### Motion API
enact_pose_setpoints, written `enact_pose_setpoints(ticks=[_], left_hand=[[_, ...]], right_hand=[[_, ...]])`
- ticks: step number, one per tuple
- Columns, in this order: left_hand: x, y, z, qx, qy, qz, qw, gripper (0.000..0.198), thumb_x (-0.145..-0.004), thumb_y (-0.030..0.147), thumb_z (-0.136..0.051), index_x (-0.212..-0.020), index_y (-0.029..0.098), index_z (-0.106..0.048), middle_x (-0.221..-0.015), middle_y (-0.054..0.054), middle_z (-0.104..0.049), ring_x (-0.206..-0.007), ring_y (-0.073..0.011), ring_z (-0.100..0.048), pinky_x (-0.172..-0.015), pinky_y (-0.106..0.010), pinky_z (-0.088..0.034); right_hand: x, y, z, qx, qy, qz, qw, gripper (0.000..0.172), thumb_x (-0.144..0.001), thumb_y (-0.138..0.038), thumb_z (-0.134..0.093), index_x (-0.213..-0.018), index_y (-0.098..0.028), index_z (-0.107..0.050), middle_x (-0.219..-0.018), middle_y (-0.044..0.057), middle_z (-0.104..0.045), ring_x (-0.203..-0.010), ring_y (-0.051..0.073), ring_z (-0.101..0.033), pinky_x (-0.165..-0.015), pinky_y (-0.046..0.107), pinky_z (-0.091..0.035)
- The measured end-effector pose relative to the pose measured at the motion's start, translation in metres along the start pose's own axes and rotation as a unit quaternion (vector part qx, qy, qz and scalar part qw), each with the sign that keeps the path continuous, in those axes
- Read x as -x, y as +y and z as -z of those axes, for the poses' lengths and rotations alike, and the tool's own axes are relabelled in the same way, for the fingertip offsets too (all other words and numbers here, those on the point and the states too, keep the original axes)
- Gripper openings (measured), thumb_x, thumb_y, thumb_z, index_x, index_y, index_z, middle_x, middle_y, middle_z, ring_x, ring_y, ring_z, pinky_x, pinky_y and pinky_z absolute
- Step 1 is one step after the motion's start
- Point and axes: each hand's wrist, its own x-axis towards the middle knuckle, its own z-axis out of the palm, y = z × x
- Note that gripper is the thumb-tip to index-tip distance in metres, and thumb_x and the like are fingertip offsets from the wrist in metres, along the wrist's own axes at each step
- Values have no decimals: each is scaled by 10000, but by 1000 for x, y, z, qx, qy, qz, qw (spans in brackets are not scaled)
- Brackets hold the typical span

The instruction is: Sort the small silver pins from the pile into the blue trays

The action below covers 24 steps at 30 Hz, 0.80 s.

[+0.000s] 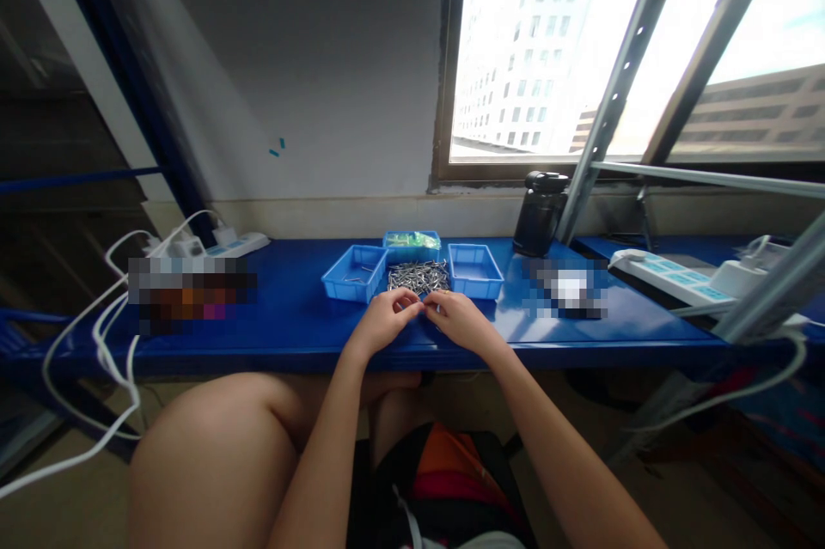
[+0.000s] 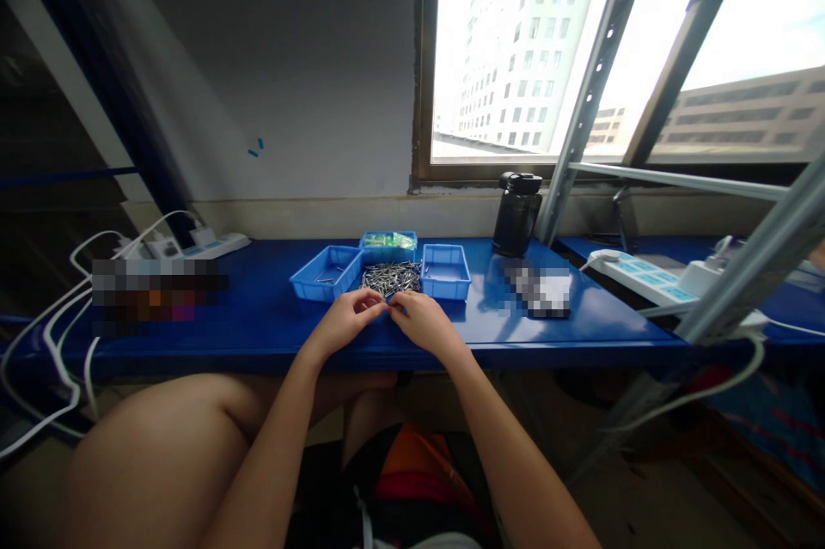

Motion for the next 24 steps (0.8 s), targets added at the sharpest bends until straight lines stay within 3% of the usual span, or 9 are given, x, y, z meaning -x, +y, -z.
enact_pose_setpoints(ticks=[6, 15, 19, 24], left_hand=[[2, 1, -1, 0, -18, 6, 1000, 313, -754, 391, -550, -950, 169, -652, -759, -29, -641, -670, -144, -563, -623, -238, -453], [0, -1, 0, -13, 13, -2, 1000, 243, -789, 327, -488, -868, 157, -642, -792, -42, -662, -748, -172, -598, -702, -263, -461], [-1, -4, -1, -24, 29, 3, 999, 239, -782, 315, -488, -861, 153, -644, -802, -46, -670, -753, -179, -604, -707, -271, -461], [-2, -6, -2, -37, 6, -1, 999, 220, -780, 305, -493, -835, 158, -649, -793, -47, -675, -756, -184, -613, -709, -272, -456]], right_hand=[[0, -2, 1, -6, 0, -10, 1000, 163, -828, -186, -470, -835, -179, -633, -778, 34, -628, -709, 138, -555, -644, 230, -378], [0, -1, 2, -11, 15, -22, 1000, 143, -821, -269, -508, -759, -189, -609, -699, 14, -605, -648, 134, -537, -597, 227, -370], [1, -2, 2, -52, 45, -40, 997, 127, -835, -294, -491, -835, -190, -563, -720, 8, -611, -627, 128, -536, -593, 223, -389], [3, -7, 5, -84, 43, -20, 995, 111, -848, -280, -467, -901, -200, -523, -752, 1, -599, -633, 121, -540, -626, 225, -408]])
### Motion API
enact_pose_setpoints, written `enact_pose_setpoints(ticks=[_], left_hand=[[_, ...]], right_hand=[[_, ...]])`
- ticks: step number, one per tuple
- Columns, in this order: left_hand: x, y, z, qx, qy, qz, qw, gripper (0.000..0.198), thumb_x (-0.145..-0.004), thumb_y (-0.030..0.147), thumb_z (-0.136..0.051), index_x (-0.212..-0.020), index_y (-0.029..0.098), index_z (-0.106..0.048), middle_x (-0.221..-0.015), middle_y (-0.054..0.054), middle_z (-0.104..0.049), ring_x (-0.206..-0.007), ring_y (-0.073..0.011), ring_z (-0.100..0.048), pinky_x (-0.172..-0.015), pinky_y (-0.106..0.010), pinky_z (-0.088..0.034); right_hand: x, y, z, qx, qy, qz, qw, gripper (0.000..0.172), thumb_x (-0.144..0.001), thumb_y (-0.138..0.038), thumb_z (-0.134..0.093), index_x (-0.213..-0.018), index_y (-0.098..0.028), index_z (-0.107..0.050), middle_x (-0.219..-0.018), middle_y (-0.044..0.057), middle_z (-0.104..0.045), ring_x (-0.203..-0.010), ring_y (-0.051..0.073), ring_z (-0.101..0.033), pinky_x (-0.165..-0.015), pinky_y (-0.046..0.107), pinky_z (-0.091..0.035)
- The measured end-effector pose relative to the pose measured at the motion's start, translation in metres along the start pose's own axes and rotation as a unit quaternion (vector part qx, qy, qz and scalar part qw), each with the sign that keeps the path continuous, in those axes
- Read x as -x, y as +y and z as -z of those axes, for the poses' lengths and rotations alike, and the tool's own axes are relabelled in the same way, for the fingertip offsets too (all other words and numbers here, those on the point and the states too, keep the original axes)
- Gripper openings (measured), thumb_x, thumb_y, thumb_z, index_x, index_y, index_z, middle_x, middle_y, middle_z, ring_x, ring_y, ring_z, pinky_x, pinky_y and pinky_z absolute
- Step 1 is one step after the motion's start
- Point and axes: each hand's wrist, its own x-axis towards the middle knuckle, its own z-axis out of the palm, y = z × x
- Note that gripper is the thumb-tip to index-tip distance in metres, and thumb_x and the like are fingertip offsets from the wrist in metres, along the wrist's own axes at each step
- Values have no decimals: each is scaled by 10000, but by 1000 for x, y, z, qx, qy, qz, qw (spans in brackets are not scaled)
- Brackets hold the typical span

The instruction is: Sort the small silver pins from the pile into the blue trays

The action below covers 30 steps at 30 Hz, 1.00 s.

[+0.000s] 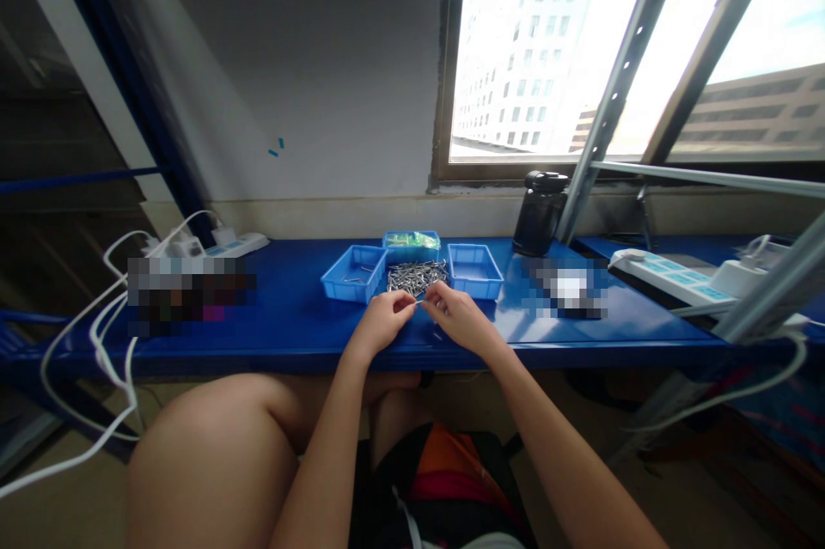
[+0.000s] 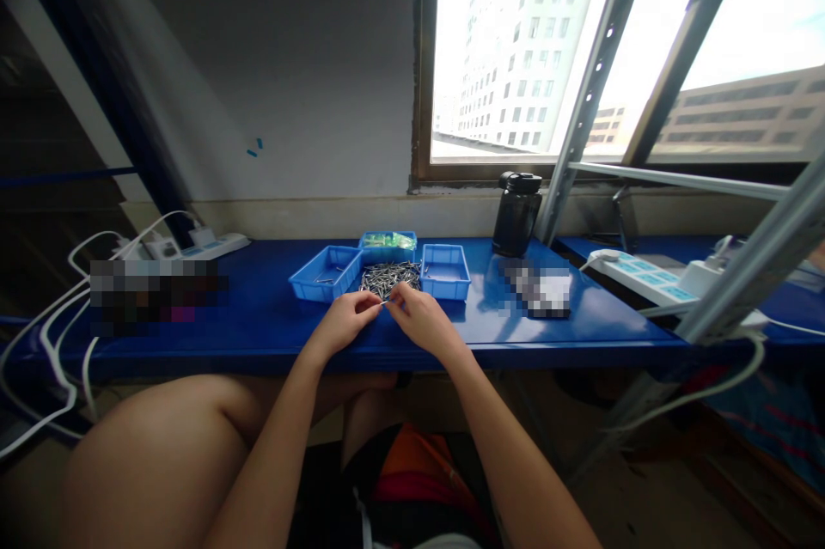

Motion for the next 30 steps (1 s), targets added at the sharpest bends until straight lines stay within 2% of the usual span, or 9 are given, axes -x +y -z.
enact_pose_setpoints(ticks=[6, 10, 17, 30], left_hand=[[0, 0, -1, 3, -8, 7, 1000, 215, -769, 317, -511, -819, 154, -642, -782, -50, -671, -740, -180, -606, -696, -267, -460], [0, 1, -1, 10, -9, 12, 1000, 212, -768, 327, -513, -805, 155, -633, -773, -45, -667, -739, -175, -604, -688, -259, -456], [-1, 1, -1, 15, -12, 7, 1000, 189, -765, 317, -515, -780, 161, -621, -760, -36, -661, -726, -167, -600, -674, -246, -450], [0, 3, 1, 22, -7, 5, 1000, 178, -768, 305, -518, -786, 159, -619, -756, -31, -653, -723, -163, -594, -671, -245, -443]], right_hand=[[1, -2, 1, -4, -16, 10, 1000, 141, -850, -255, -456, -959, -208, -531, -741, -4, -594, -624, 117, -542, -622, 220, -413], [0, 2, -1, 13, -5, -14, 1000, 190, -844, -318, -487, -994, -211, -534, -737, -5, -603, -615, 121, -547, -606, 218, -411], [-1, 3, -1, 31, -10, -6, 999, 191, -884, -331, -430, -882, -203, -574, -768, 23, -636, -697, 147, -578, -627, 221, -399], [-2, 2, 0, 47, -5, -11, 999, 211, -883, -295, -425, -851, -190, -605, -757, 29, -646, -686, 146, -577, -615, 222, -375]])
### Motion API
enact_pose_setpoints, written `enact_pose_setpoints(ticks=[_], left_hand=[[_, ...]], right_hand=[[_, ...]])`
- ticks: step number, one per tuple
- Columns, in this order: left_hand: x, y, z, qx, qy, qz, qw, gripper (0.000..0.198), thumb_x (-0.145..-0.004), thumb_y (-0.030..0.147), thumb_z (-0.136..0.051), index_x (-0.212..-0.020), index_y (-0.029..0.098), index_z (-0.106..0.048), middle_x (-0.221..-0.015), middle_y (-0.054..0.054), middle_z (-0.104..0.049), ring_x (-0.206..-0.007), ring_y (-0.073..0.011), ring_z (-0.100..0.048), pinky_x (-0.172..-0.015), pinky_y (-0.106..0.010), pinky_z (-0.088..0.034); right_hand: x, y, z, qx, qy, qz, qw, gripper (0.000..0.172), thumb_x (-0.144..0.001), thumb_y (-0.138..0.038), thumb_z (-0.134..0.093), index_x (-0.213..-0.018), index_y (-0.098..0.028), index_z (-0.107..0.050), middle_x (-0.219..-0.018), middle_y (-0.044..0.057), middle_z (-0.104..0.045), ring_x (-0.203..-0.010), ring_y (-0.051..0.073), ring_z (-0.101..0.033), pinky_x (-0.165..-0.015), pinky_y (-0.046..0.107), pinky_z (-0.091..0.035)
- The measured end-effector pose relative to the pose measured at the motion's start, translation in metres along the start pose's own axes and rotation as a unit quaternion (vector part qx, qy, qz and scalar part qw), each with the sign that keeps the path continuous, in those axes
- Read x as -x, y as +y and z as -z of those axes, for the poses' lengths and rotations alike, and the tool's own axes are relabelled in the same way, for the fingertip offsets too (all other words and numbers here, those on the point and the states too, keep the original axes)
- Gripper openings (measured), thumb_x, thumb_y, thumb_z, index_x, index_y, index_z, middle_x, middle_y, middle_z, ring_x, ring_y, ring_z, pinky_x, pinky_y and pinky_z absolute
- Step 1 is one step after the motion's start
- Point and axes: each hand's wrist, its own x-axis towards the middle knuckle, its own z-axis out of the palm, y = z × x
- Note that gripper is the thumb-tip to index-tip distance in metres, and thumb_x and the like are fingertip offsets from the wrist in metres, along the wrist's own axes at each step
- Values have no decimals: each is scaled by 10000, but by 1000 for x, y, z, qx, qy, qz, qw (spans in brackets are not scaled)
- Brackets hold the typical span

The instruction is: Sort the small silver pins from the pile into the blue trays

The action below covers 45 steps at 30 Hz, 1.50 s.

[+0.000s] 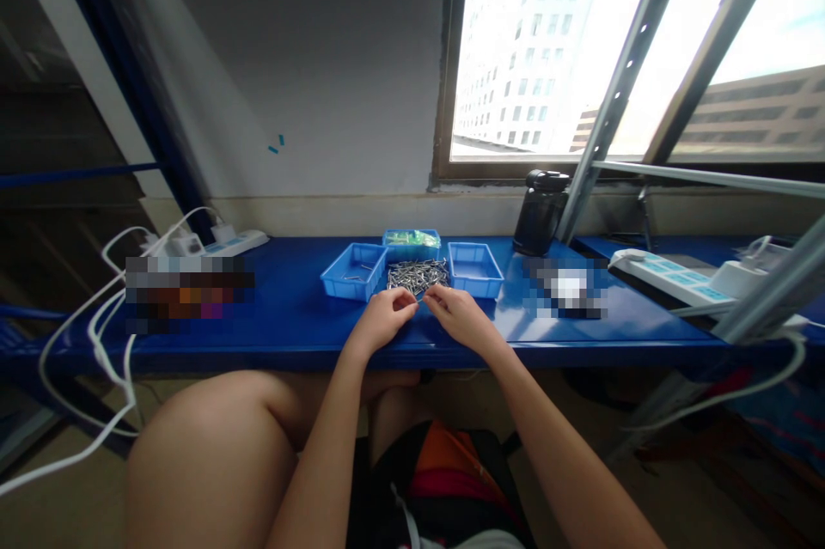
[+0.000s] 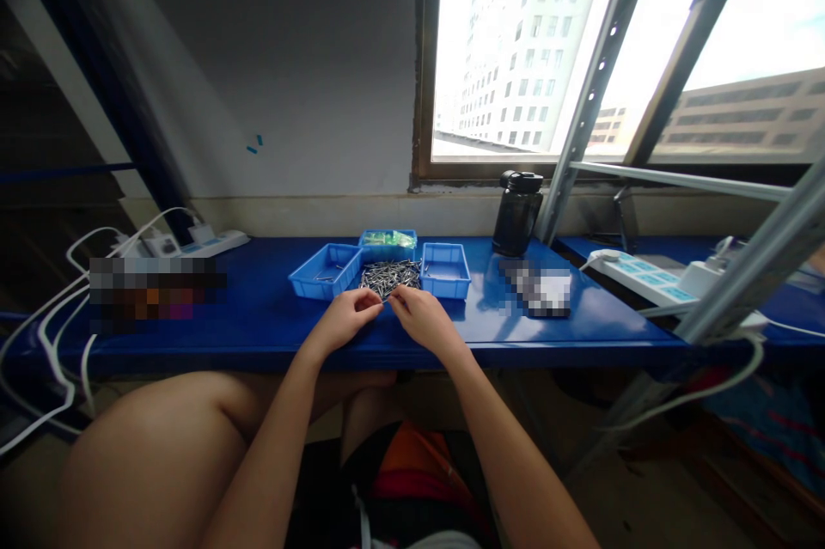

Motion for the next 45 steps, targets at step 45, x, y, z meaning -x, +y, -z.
enact_pose_setpoints(ticks=[45], left_hand=[[0, -1, 1, 25, -12, -13, 1000, 214, -778, 289, -516, -843, 160, -674, -830, -34, -697, -785, -178, -624, -727, -252, -458]], right_hand=[[1, 2, 0, -14, -35, 11, 999, 184, -867, -306, -466, -910, -197, -609, -781, 28, -655, -714, 149, -593, -643, 226, -409]])
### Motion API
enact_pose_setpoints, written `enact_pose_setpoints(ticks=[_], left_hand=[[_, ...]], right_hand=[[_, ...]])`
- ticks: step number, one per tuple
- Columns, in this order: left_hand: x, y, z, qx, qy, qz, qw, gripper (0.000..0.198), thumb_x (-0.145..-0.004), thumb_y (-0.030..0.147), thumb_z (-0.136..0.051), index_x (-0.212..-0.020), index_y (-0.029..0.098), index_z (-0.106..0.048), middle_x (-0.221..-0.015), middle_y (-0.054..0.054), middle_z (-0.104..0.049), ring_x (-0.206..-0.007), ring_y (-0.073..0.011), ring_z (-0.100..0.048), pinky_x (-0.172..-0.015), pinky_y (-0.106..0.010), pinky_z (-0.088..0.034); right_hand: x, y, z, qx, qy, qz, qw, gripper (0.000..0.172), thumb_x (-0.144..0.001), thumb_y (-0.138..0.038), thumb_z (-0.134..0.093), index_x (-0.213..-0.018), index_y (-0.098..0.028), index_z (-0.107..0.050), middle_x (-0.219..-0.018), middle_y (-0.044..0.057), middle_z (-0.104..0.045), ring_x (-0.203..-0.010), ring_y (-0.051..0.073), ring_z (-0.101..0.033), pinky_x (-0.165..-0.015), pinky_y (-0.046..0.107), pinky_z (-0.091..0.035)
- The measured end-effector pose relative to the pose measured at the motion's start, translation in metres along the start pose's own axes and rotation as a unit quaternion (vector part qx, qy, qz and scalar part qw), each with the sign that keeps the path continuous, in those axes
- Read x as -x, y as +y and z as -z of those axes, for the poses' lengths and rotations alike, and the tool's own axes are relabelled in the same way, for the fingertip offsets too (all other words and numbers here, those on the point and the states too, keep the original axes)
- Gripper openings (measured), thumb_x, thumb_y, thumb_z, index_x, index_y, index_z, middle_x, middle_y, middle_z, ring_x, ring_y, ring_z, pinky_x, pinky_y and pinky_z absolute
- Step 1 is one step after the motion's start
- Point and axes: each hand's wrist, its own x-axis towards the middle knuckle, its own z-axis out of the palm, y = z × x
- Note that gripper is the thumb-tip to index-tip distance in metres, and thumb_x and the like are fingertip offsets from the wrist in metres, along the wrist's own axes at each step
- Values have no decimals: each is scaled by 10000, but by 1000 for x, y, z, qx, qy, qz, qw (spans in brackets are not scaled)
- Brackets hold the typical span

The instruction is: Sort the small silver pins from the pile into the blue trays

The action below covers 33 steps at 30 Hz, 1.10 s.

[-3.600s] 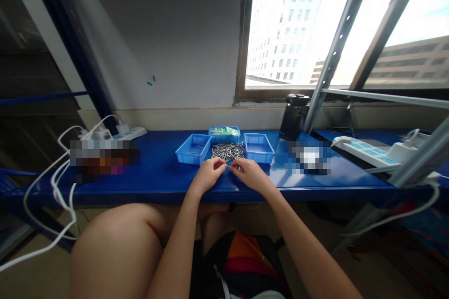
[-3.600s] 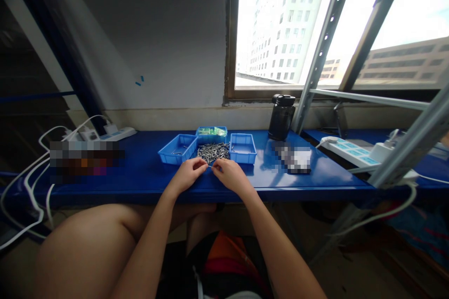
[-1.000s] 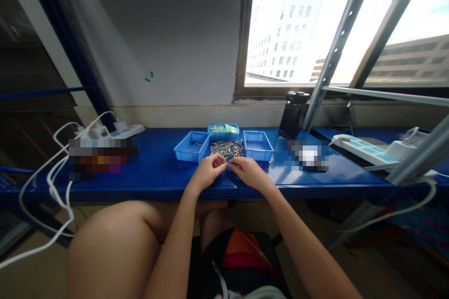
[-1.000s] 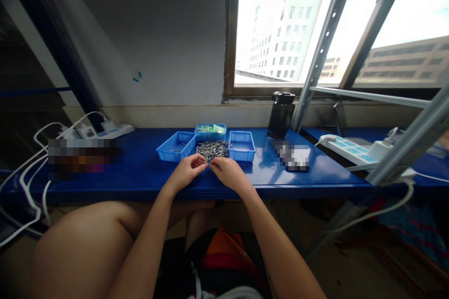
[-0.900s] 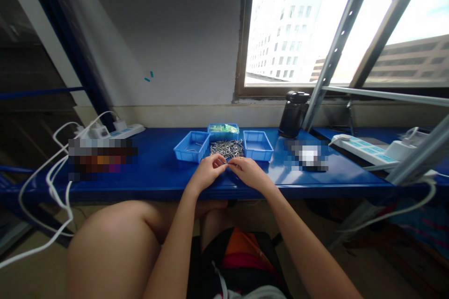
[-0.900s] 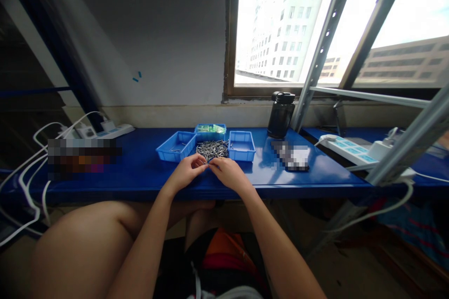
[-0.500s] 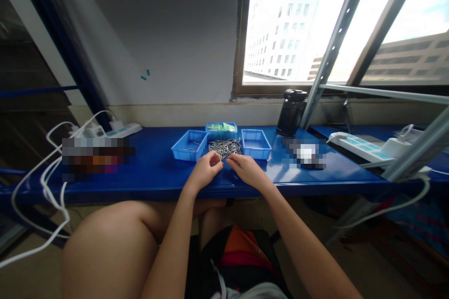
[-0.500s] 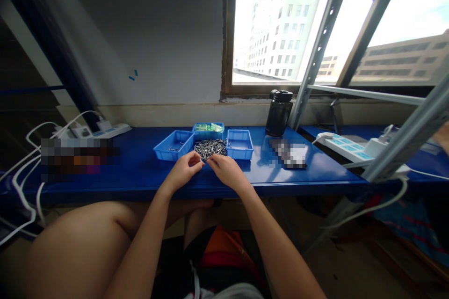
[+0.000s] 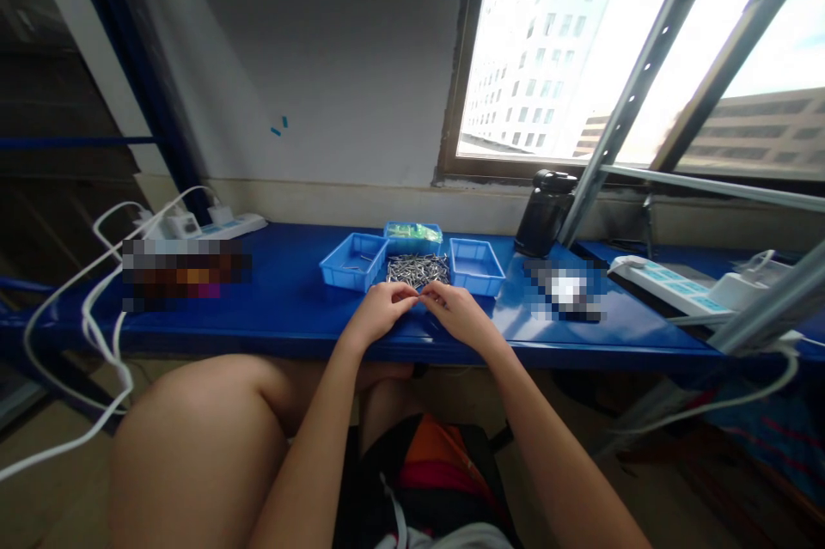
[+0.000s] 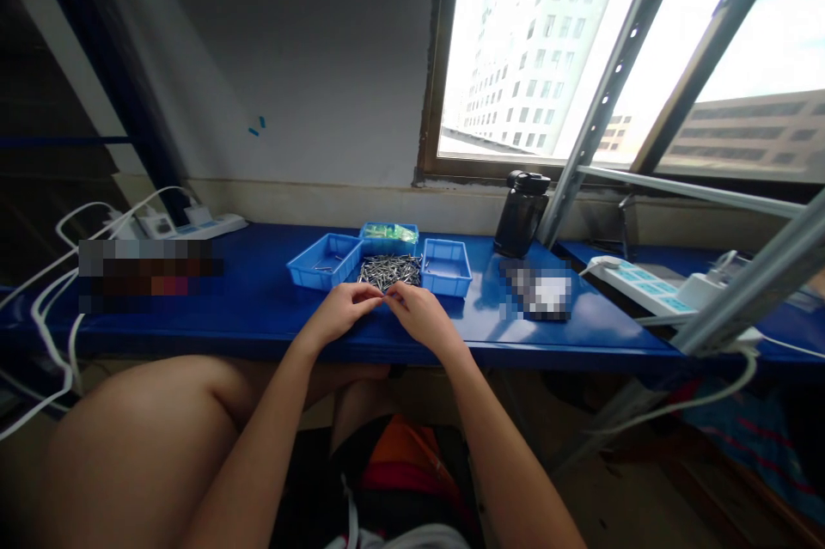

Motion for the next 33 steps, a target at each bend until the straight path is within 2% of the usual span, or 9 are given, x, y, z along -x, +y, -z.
enact_pose_setpoints(ticks=[4, 9, 15, 25, 33], left_hand=[[0, -1, -1, -8, 8, 1, 1000, 214, -766, 300, -529, -830, 163, -680, -805, -33, -696, -764, -180, -623, -707, -255, -458], [-1, -3, -2, -31, 49, 27, 998, 221, -752, 331, -548, -807, 161, -677, -791, -50, -699, -750, -197, -628, -698, -277, -458], [0, -3, -1, -35, 59, 32, 997, 210, -752, 328, -557, -791, 160, -675, -785, -52, -700, -732, -194, -630, -695, -278, -464], [1, 0, 2, -20, 81, 30, 996, 205, -757, 330, -561, -787, 159, -669, -810, -47, -699, -779, -198, -635, -729, -279, -472], [2, 1, 1, -5, 58, 22, 998, 202, -761, 304, -552, -844, 162, -669, -855, -52, -696, -811, -197, -630, -759, -288, -479]], right_hand=[[0, -2, 1, 4, -6, 7, 1000, 182, -871, -297, -455, -891, -200, -607, -790, 27, -655, -737, 153, -595, -654, 229, -409], [0, 0, 0, 2, 3, 5, 1000, 202, -888, -304, -419, -855, -195, -586, -747, 27, -642, -708, 155, -588, -639, 231, -409], [-1, 1, -1, 1, 22, -3, 1000, 199, -884, -305, -427, -859, -190, -587, -722, 25, -636, -679, 151, -578, -627, 230, -405], [-2, 2, -1, 20, 7, -9, 1000, 150, -843, -265, -496, -811, -193, -624, -783, 28, -664, -695, 148, -585, -631, 227, -393], [-2, 4, -2, 20, 2, -13, 1000, 131, -821, -260, -516, -796, -197, -629, -752, 19, -659, -663, 143, -581, -607, 226, -397]])
